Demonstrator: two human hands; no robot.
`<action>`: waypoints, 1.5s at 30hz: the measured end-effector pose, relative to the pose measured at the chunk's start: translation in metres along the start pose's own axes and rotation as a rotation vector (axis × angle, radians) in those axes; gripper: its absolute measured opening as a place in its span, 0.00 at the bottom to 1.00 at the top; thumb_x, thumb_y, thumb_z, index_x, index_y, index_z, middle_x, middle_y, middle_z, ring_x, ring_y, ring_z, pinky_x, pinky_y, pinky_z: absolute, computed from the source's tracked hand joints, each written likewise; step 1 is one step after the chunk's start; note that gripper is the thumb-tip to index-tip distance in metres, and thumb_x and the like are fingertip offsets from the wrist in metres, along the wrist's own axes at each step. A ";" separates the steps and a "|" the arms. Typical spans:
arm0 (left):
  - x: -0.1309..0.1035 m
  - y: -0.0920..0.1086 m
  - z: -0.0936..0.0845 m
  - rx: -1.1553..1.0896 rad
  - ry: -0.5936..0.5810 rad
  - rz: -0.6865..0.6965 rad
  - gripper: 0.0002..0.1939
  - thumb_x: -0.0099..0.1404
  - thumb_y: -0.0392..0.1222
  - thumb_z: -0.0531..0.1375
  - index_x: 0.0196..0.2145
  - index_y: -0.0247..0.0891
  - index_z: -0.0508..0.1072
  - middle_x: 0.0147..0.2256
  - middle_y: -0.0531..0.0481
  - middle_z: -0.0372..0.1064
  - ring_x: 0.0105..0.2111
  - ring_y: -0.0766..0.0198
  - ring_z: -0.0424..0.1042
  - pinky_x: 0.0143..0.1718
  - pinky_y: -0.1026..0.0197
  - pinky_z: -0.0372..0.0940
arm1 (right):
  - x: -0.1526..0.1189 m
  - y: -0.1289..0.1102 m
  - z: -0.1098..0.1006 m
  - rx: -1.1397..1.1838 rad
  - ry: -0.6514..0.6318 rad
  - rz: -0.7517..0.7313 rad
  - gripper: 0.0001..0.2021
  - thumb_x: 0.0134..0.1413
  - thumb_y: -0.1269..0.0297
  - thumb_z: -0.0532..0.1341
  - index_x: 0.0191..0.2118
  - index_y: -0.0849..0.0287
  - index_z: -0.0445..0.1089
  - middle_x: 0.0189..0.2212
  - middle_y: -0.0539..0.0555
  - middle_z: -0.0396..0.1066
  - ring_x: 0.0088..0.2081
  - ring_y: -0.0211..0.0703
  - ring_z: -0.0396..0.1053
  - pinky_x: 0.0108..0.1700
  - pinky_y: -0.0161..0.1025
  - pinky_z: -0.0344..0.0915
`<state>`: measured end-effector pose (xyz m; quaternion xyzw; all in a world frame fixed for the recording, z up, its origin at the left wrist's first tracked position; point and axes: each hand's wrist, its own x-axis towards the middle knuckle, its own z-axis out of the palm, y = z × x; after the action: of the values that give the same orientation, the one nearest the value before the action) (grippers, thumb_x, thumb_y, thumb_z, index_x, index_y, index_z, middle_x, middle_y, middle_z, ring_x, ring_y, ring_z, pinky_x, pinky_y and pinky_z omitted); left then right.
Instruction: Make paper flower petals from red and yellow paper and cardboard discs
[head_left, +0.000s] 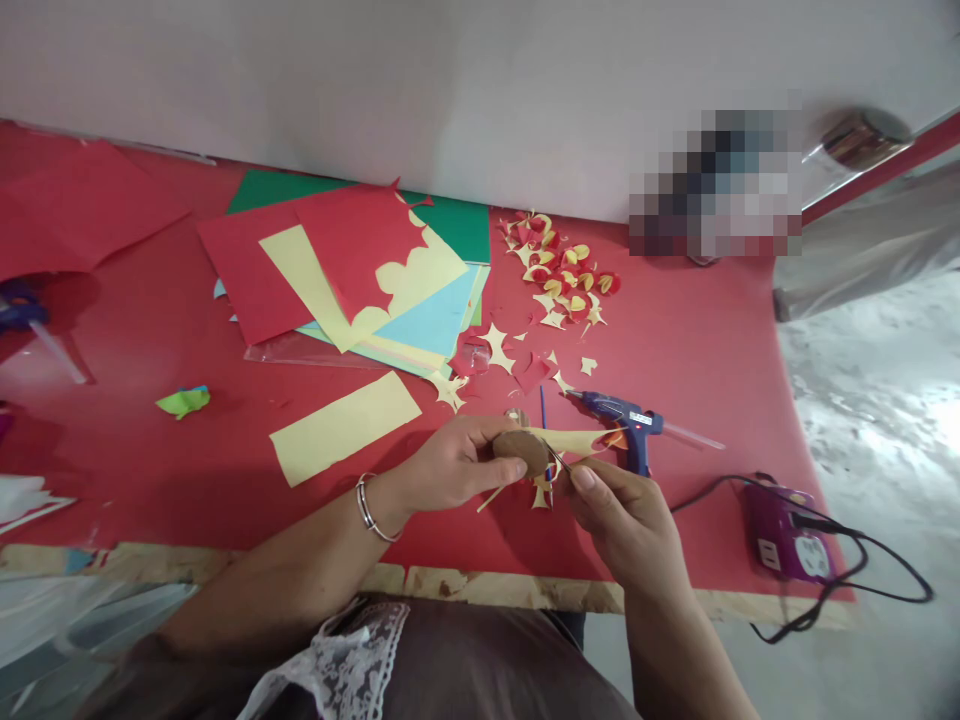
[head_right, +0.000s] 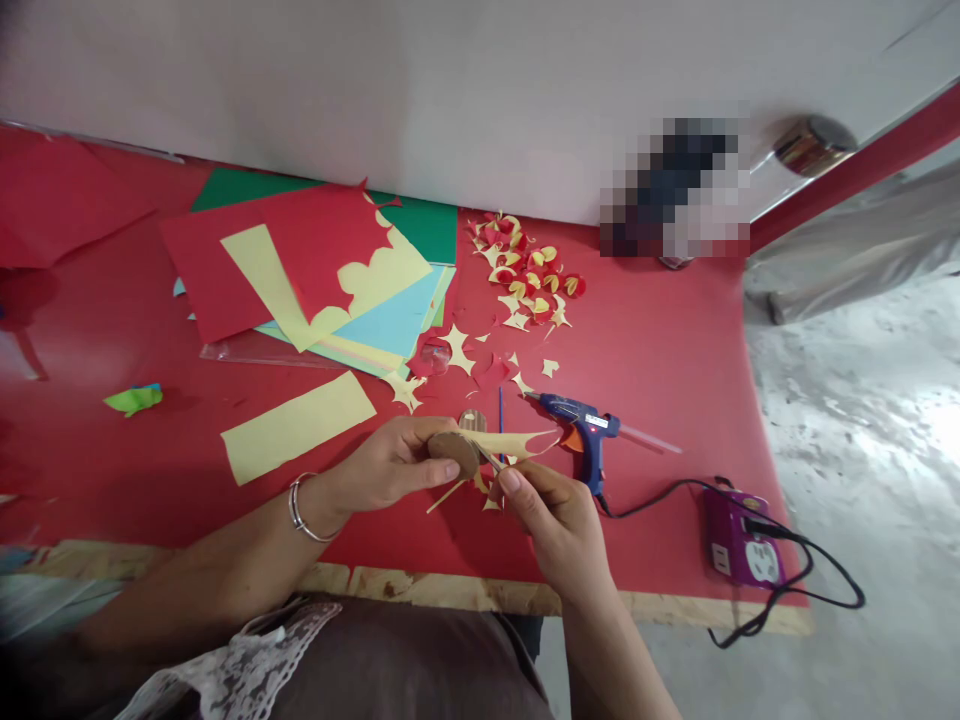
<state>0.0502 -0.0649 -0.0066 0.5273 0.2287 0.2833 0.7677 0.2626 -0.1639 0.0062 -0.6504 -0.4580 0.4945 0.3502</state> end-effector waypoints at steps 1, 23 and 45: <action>0.000 -0.001 0.000 -0.001 -0.007 -0.004 0.13 0.68 0.49 0.68 0.37 0.35 0.77 0.27 0.55 0.64 0.28 0.67 0.60 0.32 0.63 0.61 | 0.000 0.000 0.000 0.005 0.000 0.001 0.31 0.67 0.34 0.60 0.29 0.59 0.75 0.18 0.46 0.53 0.21 0.35 0.46 0.23 0.37 0.45; -0.002 -0.006 -0.001 -0.006 -0.008 0.015 0.08 0.71 0.43 0.66 0.37 0.35 0.76 0.29 0.55 0.63 0.29 0.68 0.60 0.33 0.63 0.60 | 0.000 -0.002 0.002 0.040 0.016 -0.013 0.29 0.66 0.37 0.63 0.27 0.60 0.75 0.19 0.47 0.56 0.22 0.34 0.48 0.24 0.36 0.47; 0.001 -0.004 -0.003 -0.149 0.021 -0.044 0.09 0.65 0.43 0.70 0.38 0.34 0.79 0.33 0.51 0.69 0.33 0.65 0.66 0.38 0.61 0.62 | 0.002 0.010 -0.003 0.021 0.016 -0.018 0.29 0.66 0.37 0.63 0.28 0.61 0.76 0.18 0.47 0.57 0.21 0.34 0.49 0.23 0.36 0.46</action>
<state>0.0503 -0.0633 -0.0117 0.4607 0.2263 0.2881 0.8084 0.2679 -0.1650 -0.0030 -0.6465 -0.4559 0.4908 0.3650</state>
